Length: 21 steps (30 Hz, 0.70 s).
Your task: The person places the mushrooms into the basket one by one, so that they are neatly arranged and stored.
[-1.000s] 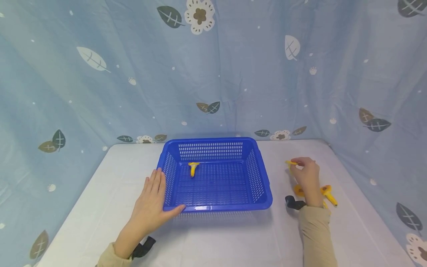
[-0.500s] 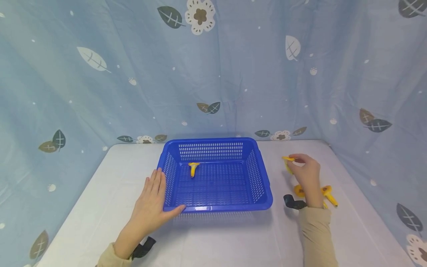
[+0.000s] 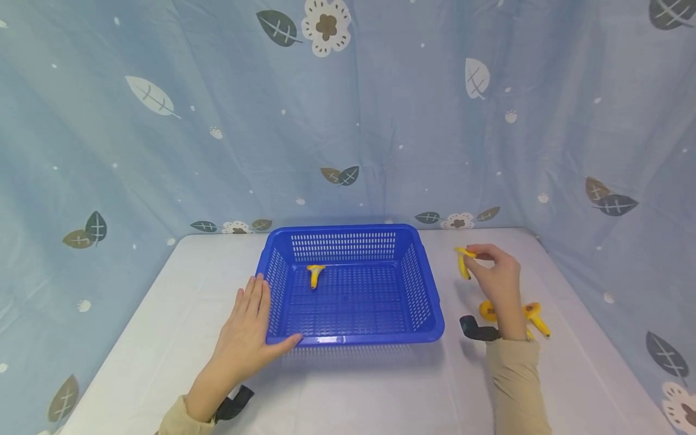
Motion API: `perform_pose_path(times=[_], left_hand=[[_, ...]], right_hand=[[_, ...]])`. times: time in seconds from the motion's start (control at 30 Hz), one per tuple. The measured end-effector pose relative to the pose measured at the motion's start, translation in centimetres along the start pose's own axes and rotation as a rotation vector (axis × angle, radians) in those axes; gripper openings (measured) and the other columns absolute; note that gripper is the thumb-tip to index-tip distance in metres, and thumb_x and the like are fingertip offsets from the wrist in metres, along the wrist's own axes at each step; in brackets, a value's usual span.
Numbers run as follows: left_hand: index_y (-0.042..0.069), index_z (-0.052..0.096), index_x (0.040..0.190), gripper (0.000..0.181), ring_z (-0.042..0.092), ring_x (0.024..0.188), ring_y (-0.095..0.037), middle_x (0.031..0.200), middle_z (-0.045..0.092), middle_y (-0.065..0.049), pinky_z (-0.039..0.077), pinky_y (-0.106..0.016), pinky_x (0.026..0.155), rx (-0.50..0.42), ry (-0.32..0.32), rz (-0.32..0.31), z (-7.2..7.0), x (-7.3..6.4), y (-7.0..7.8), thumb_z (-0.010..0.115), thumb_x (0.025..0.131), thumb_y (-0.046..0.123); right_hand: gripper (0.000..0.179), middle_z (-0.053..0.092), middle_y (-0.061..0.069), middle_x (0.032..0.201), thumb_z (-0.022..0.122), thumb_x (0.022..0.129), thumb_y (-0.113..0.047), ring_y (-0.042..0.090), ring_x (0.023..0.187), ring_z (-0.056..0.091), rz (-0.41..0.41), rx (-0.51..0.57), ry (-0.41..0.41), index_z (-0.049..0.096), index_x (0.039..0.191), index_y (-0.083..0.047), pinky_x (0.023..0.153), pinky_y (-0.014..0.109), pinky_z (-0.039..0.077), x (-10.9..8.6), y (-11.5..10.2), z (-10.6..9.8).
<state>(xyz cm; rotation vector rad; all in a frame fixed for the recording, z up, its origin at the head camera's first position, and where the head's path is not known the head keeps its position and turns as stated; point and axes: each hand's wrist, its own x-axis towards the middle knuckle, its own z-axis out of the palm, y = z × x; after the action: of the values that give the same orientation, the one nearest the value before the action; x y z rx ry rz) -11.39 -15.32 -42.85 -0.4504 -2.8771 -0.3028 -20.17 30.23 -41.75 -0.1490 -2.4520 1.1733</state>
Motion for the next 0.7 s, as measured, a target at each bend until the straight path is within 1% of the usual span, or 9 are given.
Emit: perform_pose_path(times=[0.03,0.1,0.17,0.27,0.33,0.4,0.43,0.5,0.7], left_hand=[[-0.012,0.017,0.153,0.123,-0.002,0.150,-0.036,0.161,0.007,-0.029,0.006,-0.050,0.121,0.000,0.000,0.000,0.0,0.0,0.0,0.053,0.080,0.080],[-0.012,0.017,0.153,0.123,-0.002,0.151,-0.036,0.161,0.007,-0.029,0.006,-0.050,0.121,0.003,0.000,-0.002,0.0,0.0,0.0,0.053,0.080,0.081],[-0.012,0.017,0.153,0.123,-0.002,0.151,-0.036,0.161,0.007,-0.029,0.006,-0.050,0.121,0.007,0.000,-0.003,0.0,0.0,0.0,0.052,0.080,0.081],[-0.012,0.017,0.153,0.123,-0.002,0.151,-0.036,0.161,0.008,-0.029,0.006,-0.050,0.121,0.012,0.001,-0.003,0.0,0.0,0.0,0.052,0.080,0.082],[-0.012,0.018,0.153,0.123,-0.001,0.151,-0.036,0.161,0.008,-0.029,0.006,-0.050,0.121,0.013,0.003,-0.002,0.0,0.0,0.0,0.052,0.080,0.082],[-0.012,0.018,0.153,0.123,-0.001,0.151,-0.036,0.161,0.008,-0.029,0.007,-0.050,0.121,0.011,0.003,-0.002,0.0,0.0,0.1,0.052,0.080,0.081],[-0.012,0.018,0.153,0.123,-0.001,0.151,-0.036,0.161,0.008,-0.029,0.007,-0.050,0.121,0.010,0.003,-0.002,0.0,0.0,0.1,0.053,0.080,0.081],[-0.012,0.017,0.153,0.123,-0.001,0.151,-0.036,0.161,0.008,-0.029,0.007,-0.051,0.121,0.008,0.001,-0.003,0.0,0.1,0.1,0.053,0.080,0.081],[-0.012,0.016,0.153,0.124,-0.002,0.151,-0.036,0.161,0.008,-0.029,0.006,-0.050,0.122,0.007,-0.004,-0.006,0.1,0.0,0.0,0.052,0.080,0.081]], right_hand=[[0.030,0.066,0.023,0.118,0.067,0.095,-0.020,0.023,0.105,0.054,-0.009,0.018,0.000,0.069,0.115,0.003,0.104,0.058,0.038,0.0,-0.1,0.0],[0.029,0.066,0.022,0.119,0.067,0.095,-0.019,0.015,0.104,0.054,-0.023,0.043,-0.002,0.069,0.114,0.003,0.109,0.057,0.037,0.0,-0.2,0.0],[0.028,0.066,0.021,0.121,0.067,0.096,-0.019,0.007,0.104,0.054,-0.032,0.057,-0.005,0.069,0.114,0.002,0.109,0.050,0.040,0.0,-0.5,-0.1],[0.027,0.066,0.019,0.121,0.066,0.096,-0.020,0.001,0.102,0.057,-0.043,0.066,-0.004,0.068,0.113,0.001,0.101,0.030,0.048,-0.1,-0.9,-0.1],[0.026,0.066,0.017,0.121,0.066,0.096,-0.020,-0.003,0.097,0.058,-0.046,0.078,0.000,0.067,0.111,0.001,0.092,0.017,0.050,-0.1,-1.1,-0.1],[0.025,0.066,0.015,0.121,0.067,0.096,-0.019,-0.005,0.091,0.059,-0.049,0.102,0.006,0.067,0.109,0.002,0.083,0.009,0.048,-0.2,-1.3,-0.2],[0.025,0.066,0.015,0.121,0.067,0.096,-0.019,-0.005,0.089,0.059,-0.052,0.117,0.006,0.066,0.108,0.002,0.081,0.006,0.047,-0.2,-1.4,-0.2],[0.023,0.067,0.013,0.121,0.067,0.095,-0.017,-0.006,0.089,0.060,-0.061,0.139,0.007,0.065,0.107,0.003,0.080,0.006,0.047,-0.3,-1.7,-0.3],[0.019,0.066,0.014,0.120,0.066,0.095,-0.010,-0.002,0.098,0.061,-0.121,0.206,0.002,0.063,0.107,0.005,0.085,0.008,0.047,-0.5,-2.6,-0.3]])
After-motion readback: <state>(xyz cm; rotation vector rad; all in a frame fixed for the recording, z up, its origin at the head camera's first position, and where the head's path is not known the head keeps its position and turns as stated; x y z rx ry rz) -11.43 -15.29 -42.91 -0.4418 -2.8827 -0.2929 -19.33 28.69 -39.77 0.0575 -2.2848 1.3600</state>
